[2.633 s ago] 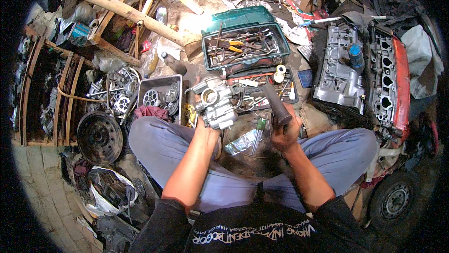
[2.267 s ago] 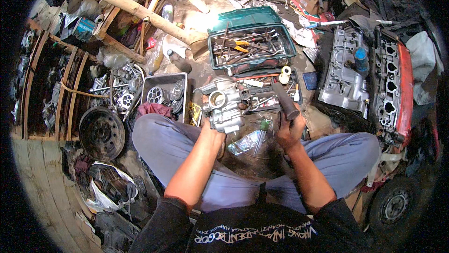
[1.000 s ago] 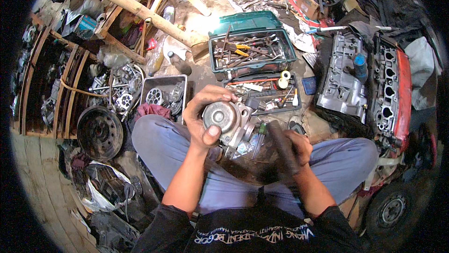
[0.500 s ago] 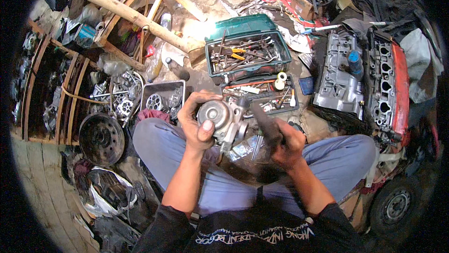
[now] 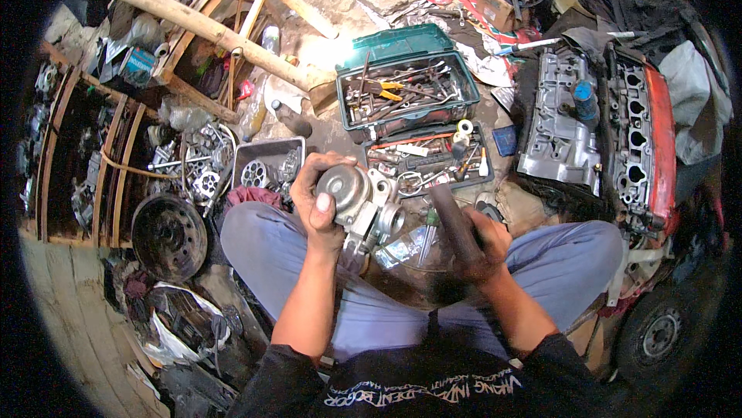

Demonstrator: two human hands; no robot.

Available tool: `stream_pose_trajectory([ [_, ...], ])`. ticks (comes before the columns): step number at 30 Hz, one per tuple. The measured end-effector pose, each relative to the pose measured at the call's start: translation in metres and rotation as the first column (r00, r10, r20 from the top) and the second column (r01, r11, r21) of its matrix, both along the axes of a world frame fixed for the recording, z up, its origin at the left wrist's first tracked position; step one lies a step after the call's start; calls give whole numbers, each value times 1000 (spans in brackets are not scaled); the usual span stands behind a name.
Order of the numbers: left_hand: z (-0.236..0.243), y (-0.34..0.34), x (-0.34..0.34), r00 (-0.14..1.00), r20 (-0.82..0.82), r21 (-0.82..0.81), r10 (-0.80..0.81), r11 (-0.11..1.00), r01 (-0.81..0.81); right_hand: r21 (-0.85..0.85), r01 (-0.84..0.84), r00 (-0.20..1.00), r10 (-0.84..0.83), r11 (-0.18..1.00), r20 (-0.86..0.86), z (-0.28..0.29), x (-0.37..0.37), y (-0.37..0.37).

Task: The person sits on the floor and uses a wrench to loosen and tighten bolts on a small engine component. They repeatedly rotate the part to access different sides and adjust the tool as needed.

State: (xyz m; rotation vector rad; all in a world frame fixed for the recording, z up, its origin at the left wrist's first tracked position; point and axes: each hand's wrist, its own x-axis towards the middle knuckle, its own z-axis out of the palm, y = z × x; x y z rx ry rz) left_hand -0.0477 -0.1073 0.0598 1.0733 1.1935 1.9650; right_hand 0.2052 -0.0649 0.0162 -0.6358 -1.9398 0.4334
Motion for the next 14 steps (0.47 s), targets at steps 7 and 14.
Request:
stream_pose_trajectory([
  [7,-22,0,-14,1000,2,27,7,1000,-7,-297,292,947,-232,909,220,-7,20,0],
  [14,-39,7,-9,962,255,82,-99,993,81,-579,-118,753,-307,807,-582,-1,37,37],
])
